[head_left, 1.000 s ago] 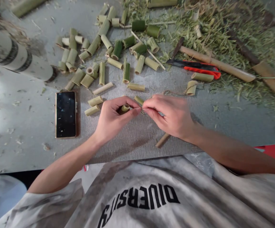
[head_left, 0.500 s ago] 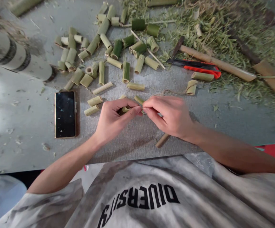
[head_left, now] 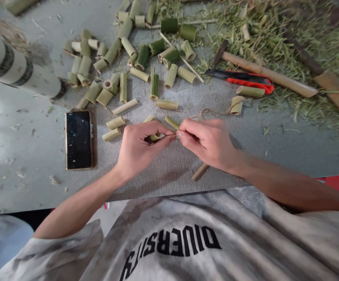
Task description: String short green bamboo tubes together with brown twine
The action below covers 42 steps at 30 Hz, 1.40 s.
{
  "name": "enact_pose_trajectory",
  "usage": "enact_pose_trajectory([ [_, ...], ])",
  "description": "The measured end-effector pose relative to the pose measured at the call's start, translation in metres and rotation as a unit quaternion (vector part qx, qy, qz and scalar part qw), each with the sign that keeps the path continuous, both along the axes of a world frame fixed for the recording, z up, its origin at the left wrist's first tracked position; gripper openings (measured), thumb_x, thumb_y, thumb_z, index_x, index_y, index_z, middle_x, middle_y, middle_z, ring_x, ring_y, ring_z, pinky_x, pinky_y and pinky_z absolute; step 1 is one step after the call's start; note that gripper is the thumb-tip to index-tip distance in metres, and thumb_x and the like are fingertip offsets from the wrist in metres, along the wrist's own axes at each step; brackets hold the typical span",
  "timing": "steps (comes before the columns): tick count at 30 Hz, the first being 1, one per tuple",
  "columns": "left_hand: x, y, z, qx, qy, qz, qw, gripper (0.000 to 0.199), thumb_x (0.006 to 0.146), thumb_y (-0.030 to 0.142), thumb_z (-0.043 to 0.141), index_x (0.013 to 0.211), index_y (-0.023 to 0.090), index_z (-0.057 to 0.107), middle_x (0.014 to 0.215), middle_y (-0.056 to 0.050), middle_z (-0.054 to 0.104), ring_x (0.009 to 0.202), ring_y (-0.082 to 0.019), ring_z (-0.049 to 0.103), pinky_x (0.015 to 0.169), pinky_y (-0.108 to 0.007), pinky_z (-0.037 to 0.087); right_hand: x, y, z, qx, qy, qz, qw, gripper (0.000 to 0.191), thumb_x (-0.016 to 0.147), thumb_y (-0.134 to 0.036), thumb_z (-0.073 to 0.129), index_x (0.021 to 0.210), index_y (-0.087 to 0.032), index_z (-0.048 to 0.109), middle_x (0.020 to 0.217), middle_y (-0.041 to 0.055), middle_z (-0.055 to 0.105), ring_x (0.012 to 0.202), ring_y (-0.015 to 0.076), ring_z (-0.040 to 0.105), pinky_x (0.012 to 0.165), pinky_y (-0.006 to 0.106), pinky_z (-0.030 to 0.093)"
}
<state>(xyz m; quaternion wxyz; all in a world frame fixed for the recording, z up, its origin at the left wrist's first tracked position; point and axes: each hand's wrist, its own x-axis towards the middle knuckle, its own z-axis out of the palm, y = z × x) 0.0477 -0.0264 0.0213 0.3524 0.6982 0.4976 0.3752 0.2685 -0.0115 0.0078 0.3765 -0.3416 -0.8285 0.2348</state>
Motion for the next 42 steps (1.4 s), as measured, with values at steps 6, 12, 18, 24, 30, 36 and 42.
enact_pose_trajectory([
  [6, -0.0005, -0.0002, 0.0001, 0.045, 0.016, -0.017, 0.999, 0.013, 0.092, 0.008, 0.083, 0.088, 0.02, 0.083, 0.083, 0.001, 0.085, 0.069, -0.011, 0.075, 0.06, -0.021, 0.052, 0.0007, 0.0004, 0.0003, -0.023, 0.01, 0.002, 1.0, 0.04, 0.115, -0.024, 0.055, 0.077, -0.023, 0.044, 0.06, -0.0088, 0.034, 0.05, 0.0067, 0.029, 0.054, 0.026, 0.025],
  [12, 0.0, -0.0004, 0.0012, 0.072, 0.019, -0.03, 0.997, 0.016, 0.092, 0.005, 0.08, 0.087, 0.02, 0.082, 0.084, 0.001, 0.085, 0.07, -0.012, 0.076, 0.059, -0.021, 0.052, 0.0006, 0.0011, 0.001, -0.07, 0.023, 0.015, 0.997, 0.045, 0.117, -0.029, 0.054, 0.074, -0.023, 0.04, 0.059, -0.0086, 0.03, 0.052, 0.0075, 0.028, 0.056, 0.028, 0.025],
  [18, -0.0004, -0.0001, -0.0008, 0.104, 0.012, -0.038, 0.994, 0.018, 0.092, 0.003, 0.079, 0.085, 0.02, 0.08, 0.08, 0.001, 0.083, 0.068, -0.011, 0.074, 0.06, -0.022, 0.051, 0.0009, 0.0014, 0.0042, -0.109, 0.041, 0.029, 0.993, 0.045, 0.116, -0.027, 0.055, 0.073, -0.022, 0.044, 0.06, -0.0083, 0.034, 0.053, 0.007, 0.031, 0.057, 0.027, 0.026],
  [24, -0.0006, -0.0007, -0.0024, 0.118, 0.019, -0.036, 0.992, 0.017, 0.092, 0.005, 0.08, 0.086, 0.021, 0.08, 0.079, 0.002, 0.083, 0.066, -0.011, 0.072, 0.055, -0.023, 0.046, 0.0012, 0.0018, 0.0054, -0.131, 0.05, 0.031, 0.99, 0.049, 0.117, -0.034, 0.057, 0.071, -0.021, 0.046, 0.06, -0.0077, 0.037, 0.054, 0.0074, 0.032, 0.056, 0.027, 0.026],
  [30, -0.0002, -0.0013, -0.0009, 0.109, 0.023, -0.044, 0.993, 0.017, 0.096, 0.009, 0.076, 0.086, 0.022, 0.081, 0.083, -0.001, 0.084, 0.071, -0.014, 0.075, 0.058, -0.025, 0.05, 0.0005, 0.0028, 0.0051, -0.143, 0.064, 0.038, 0.987, 0.05, 0.117, -0.036, 0.058, 0.071, -0.021, 0.049, 0.058, -0.0085, 0.037, 0.052, 0.0065, 0.032, 0.054, 0.026, 0.025],
  [36, -0.0006, 0.0016, -0.0004, 0.016, 0.016, -0.019, 1.0, 0.01, 0.093, 0.016, 0.082, 0.086, 0.022, 0.083, 0.08, 0.0, 0.082, 0.062, -0.011, 0.065, 0.053, -0.024, 0.043, -0.0002, 0.0022, 0.0039, -0.128, 0.075, 0.03, 0.988, 0.045, 0.114, -0.027, 0.058, 0.07, -0.021, 0.049, 0.057, -0.0085, 0.039, 0.051, 0.006, 0.032, 0.053, 0.026, 0.025],
  [42, 0.0005, 0.0005, 0.0008, 0.026, -0.009, -0.03, 0.999, 0.011, 0.095, 0.016, 0.08, 0.086, 0.022, 0.083, 0.081, 0.0, 0.081, 0.066, -0.011, 0.066, 0.054, -0.024, 0.042, -0.0009, 0.0022, 0.0035, -0.136, 0.085, 0.031, 0.987, 0.046, 0.114, -0.031, 0.059, 0.07, -0.021, 0.048, 0.055, -0.0087, 0.037, 0.049, 0.0062, 0.032, 0.051, 0.026, 0.023],
])
